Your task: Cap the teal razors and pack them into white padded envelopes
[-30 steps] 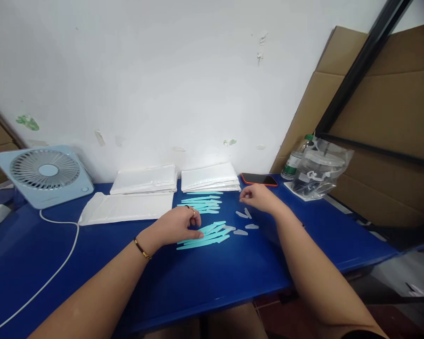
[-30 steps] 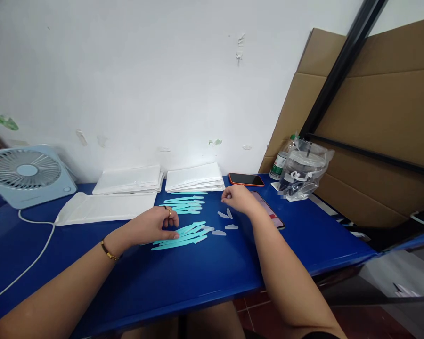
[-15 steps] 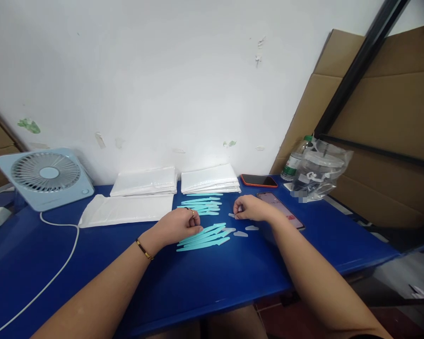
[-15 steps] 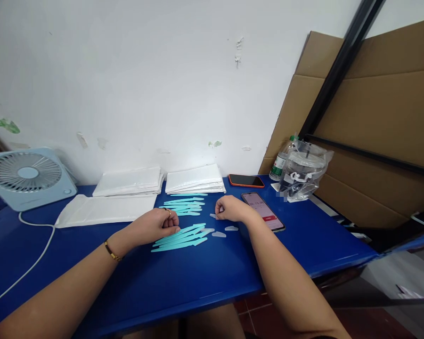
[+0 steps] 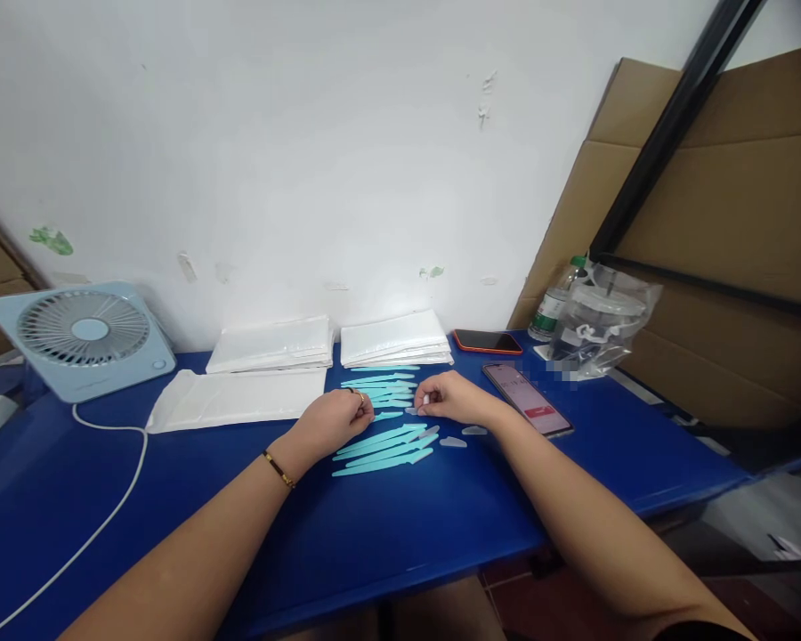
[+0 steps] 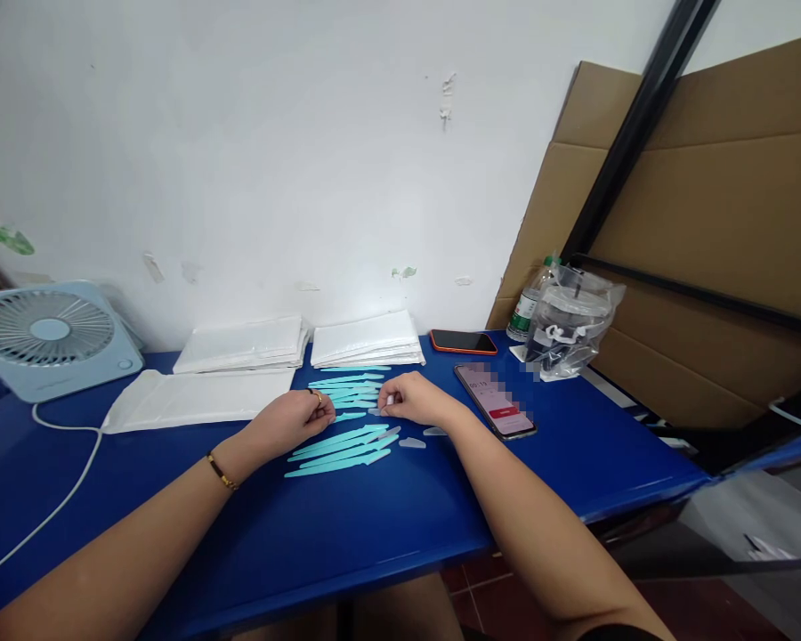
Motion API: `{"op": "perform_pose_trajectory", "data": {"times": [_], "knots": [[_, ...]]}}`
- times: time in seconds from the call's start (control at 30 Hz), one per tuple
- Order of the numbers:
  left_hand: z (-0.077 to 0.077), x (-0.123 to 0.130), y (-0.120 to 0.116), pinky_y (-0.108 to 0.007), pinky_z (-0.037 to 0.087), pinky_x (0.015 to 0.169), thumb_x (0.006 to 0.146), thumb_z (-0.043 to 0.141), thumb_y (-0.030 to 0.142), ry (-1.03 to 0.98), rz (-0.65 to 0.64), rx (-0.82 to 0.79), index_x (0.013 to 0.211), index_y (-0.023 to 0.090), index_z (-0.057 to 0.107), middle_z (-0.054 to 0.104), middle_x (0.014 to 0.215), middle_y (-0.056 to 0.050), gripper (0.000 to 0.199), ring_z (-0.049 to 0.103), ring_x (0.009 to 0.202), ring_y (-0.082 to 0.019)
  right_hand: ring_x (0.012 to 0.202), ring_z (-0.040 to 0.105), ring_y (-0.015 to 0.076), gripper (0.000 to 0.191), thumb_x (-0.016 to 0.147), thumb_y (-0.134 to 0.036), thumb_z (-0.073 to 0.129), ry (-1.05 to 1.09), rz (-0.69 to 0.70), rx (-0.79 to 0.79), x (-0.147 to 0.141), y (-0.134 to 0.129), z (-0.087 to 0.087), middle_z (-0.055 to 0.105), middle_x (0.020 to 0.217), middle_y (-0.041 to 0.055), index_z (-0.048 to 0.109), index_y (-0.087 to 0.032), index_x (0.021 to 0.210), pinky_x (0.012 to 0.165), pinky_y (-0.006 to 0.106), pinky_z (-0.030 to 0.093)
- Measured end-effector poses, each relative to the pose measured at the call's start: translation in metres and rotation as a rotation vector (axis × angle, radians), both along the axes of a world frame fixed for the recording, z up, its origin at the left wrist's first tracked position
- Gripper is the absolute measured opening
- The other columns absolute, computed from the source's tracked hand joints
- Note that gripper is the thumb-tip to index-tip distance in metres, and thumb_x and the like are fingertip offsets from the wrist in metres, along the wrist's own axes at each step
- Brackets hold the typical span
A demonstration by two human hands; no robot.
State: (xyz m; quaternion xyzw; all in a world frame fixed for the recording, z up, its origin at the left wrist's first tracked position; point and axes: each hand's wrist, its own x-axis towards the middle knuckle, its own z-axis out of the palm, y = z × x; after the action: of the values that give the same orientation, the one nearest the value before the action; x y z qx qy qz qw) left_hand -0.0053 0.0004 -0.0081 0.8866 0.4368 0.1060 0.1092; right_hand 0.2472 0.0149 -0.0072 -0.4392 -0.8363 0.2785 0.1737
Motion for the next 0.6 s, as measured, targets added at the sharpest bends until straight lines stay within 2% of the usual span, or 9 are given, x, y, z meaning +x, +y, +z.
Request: {"op": "perform_pose_trajectory", "data": {"times": [0.27, 0.4, 0.5, 0.6], "knots": [[-0.008, 0.005, 0.002, -0.025, 0.039, 0.060, 0.087, 0.043, 0.029, 0.014, -0.022, 0.062, 0.073, 0.020, 0.061, 0.067, 0.082, -0.002, 0.025, 0.058, 0.069, -0.015, 0.062, 0.057, 0.0111, 0.013, 0.075, -0.027, 0.065, 0.050, 0.043, 0.058, -0.015, -0.001, -0.007, 0.067, 0.073, 0.0010, 0.071, -0.018, 0.083, 0.055, 0.019, 0.039], [-0.011, 0.011, 0.004, -0.026, 0.042, 0.066, 0.088, 0.042, 0.029, 0.002, 0.022, 0.099, 0.081, 0.019, 0.063, 0.066, 0.089, -0.004, 0.024, 0.059, 0.078, -0.017, 0.062, 0.057, 0.0113, 0.010, 0.075, -0.023, 0.064, 0.047, 0.039, 0.142, -0.026, 0.000, -0.009, 0.067, 0.073, 0.0015, 0.070, -0.018, 0.081, 0.057, 0.020, 0.040], [-0.009, 0.013, 0.003, -0.030, 0.044, 0.075, 0.086, 0.046, 0.030, -0.061, 0.101, 0.164, 0.094, 0.020, 0.062, 0.064, 0.096, -0.006, 0.021, 0.057, 0.090, -0.020, 0.066, 0.058, 0.0116, 0.013, 0.076, -0.023, 0.064, 0.074, -0.059, 0.251, -0.017, 0.003, -0.002, 0.066, 0.081, 0.0034, 0.070, -0.018, 0.086, 0.063, 0.022, 0.042], [-0.004, 0.011, -0.003, -0.029, 0.045, 0.071, 0.083, 0.050, 0.038, -0.133, 0.086, 0.093, 0.094, 0.021, 0.061, 0.063, 0.096, -0.004, 0.023, 0.058, 0.086, -0.019, 0.071, 0.058, 0.0141, 0.014, 0.077, -0.027, 0.060, 0.036, -0.280, 0.343, 0.012, 0.006, 0.011, 0.066, 0.083, 0.0041, 0.069, -0.018, 0.085, 0.068, 0.025, 0.043]]}}
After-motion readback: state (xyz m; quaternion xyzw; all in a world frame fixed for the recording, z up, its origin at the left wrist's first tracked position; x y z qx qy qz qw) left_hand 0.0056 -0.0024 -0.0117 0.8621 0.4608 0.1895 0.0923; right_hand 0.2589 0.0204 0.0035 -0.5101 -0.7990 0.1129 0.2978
